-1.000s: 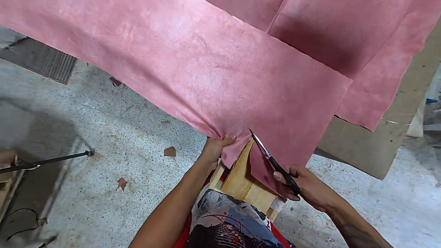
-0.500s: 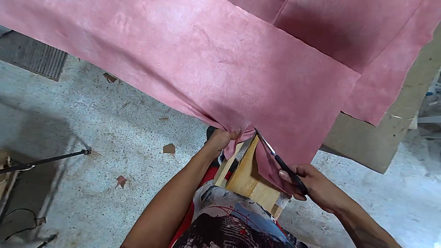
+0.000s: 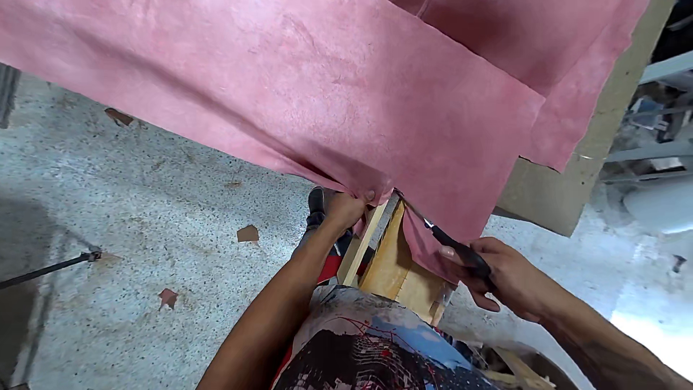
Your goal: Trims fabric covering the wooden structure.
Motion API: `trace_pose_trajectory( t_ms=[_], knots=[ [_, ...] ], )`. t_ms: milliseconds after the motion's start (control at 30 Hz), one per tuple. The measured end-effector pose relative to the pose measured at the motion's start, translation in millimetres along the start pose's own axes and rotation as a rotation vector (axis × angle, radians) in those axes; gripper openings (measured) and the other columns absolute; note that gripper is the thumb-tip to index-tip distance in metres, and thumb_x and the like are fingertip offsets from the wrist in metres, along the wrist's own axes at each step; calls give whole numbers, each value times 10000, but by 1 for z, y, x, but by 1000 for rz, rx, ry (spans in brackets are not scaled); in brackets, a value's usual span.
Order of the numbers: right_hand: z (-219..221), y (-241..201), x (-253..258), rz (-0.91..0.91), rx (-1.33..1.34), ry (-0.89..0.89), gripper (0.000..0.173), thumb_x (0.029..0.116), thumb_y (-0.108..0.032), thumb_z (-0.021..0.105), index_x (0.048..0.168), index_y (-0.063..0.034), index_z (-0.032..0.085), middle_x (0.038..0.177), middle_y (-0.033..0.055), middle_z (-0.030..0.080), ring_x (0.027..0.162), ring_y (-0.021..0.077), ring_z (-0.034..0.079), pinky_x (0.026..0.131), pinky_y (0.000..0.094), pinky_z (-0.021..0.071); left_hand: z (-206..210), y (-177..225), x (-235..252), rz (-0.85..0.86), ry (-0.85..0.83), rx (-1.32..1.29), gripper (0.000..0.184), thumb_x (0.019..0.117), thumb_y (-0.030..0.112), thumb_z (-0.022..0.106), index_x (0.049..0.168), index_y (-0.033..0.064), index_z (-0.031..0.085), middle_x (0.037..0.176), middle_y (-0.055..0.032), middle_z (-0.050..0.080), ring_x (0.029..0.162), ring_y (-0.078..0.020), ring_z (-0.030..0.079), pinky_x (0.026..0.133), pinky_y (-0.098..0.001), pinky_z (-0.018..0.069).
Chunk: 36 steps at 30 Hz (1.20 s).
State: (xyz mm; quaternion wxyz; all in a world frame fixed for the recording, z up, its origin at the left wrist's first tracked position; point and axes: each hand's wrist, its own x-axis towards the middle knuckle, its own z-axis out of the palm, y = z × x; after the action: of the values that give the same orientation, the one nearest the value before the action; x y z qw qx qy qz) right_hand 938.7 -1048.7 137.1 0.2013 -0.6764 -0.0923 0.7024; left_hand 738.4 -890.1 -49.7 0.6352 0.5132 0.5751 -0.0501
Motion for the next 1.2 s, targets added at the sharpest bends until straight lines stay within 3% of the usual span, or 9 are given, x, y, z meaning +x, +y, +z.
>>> trace_pose_trajectory(
  t_ms=[133, 233, 400, 533, 667, 767, 867, 1067, 1200],
  knots=[
    [-4, -2, -15, 94, -228, 18, 398, 956, -499, 672, 839, -121, 633, 647, 17, 550, 502, 117, 537, 467, 270, 488, -6, -9, 4, 138, -16, -69, 501, 920, 448, 760, 1212, 49, 680, 1118, -135, 731, 1108, -244, 689, 1017, -533, 528],
    [-19, 16, -31, -170, -604, 251, 381, 887, -589, 695, 940, -213, 667, 738, -42, 624, 607, 105, 590, 527, 316, 501, -8, -14, 3, 265, -104, -416, 448, 892, 263, 822, 1241, 39, 653, 1116, -79, 745, 1067, -162, 714, 990, -417, 589],
    [-27, 3, 19, -558, -957, 696, 491, 876, -454, 678, 1146, -43, 678, 1244, 187, 601, 1124, 379, 592, 867, 617, 517, 5, 18, -3, 226, -63, -752, 405, 886, 223, 822, 1192, 19, 652, 997, -96, 735, 907, -175, 715, 850, -397, 615],
    [-33, -16, 43, -571, -927, 796, 571, 946, -500, 610, 1346, -94, 647, 1581, 182, 416, 1447, 435, 378, 1115, 700, 354, 10, 17, 13, 180, 29, -511, 450, 881, 252, 827, 1214, 7, 649, 1046, -132, 740, 969, -206, 726, 904, -441, 606],
    [-35, 29, 40, -436, -575, 1023, 567, 1004, -492, 577, 1382, -70, 604, 1465, 207, 534, 1330, 388, 534, 1025, 646, 469, 3, 7, 28, 135, -58, -387, 423, 891, 230, 804, 1217, 6, 655, 1103, -143, 728, 1021, -231, 713, 933, -464, 593],
    [-17, 85, 58, -164, -18, 912, 729, 976, -672, 525, 1423, -97, 560, 1278, 195, 656, 1144, 363, 648, 921, 632, 532, -4, 11, 33, 147, -127, -284, 376, 903, 246, 775, 1199, 35, 681, 1118, -127, 728, 1054, -229, 701, 942, -475, 582],
    [19, 107, 81, -151, 416, 782, 705, 950, -738, 488, 1209, -113, 687, 983, 108, 751, 881, 240, 744, 752, 481, 634, -11, 16, 34, 63, -157, -162, 361, 923, 288, 739, 1176, 33, 696, 1102, -147, 728, 1042, -257, 697, 918, -507, 568],
    [47, 124, 79, -219, 363, 814, 636, 980, -648, 546, 1124, -48, 698, 937, 106, 754, 871, 227, 749, 782, 454, 640, -31, 0, 33, 116, -258, -38, 406, 948, 385, 710, 1194, 62, 702, 1110, -135, 725, 1037, -252, 690, 925, -511, 558],
    [82, 126, 66, -154, -184, 1064, 721, 948, -703, 524, 1262, -69, 661, 1119, 146, 721, 1071, 285, 696, 910, 546, 565, -46, -32, 42, 142, -279, -42, 396, 930, 372, 748, 1174, 62, 721, 1103, -98, 748, 1059, -204, 709, 976, -454, 569]
  ],
)
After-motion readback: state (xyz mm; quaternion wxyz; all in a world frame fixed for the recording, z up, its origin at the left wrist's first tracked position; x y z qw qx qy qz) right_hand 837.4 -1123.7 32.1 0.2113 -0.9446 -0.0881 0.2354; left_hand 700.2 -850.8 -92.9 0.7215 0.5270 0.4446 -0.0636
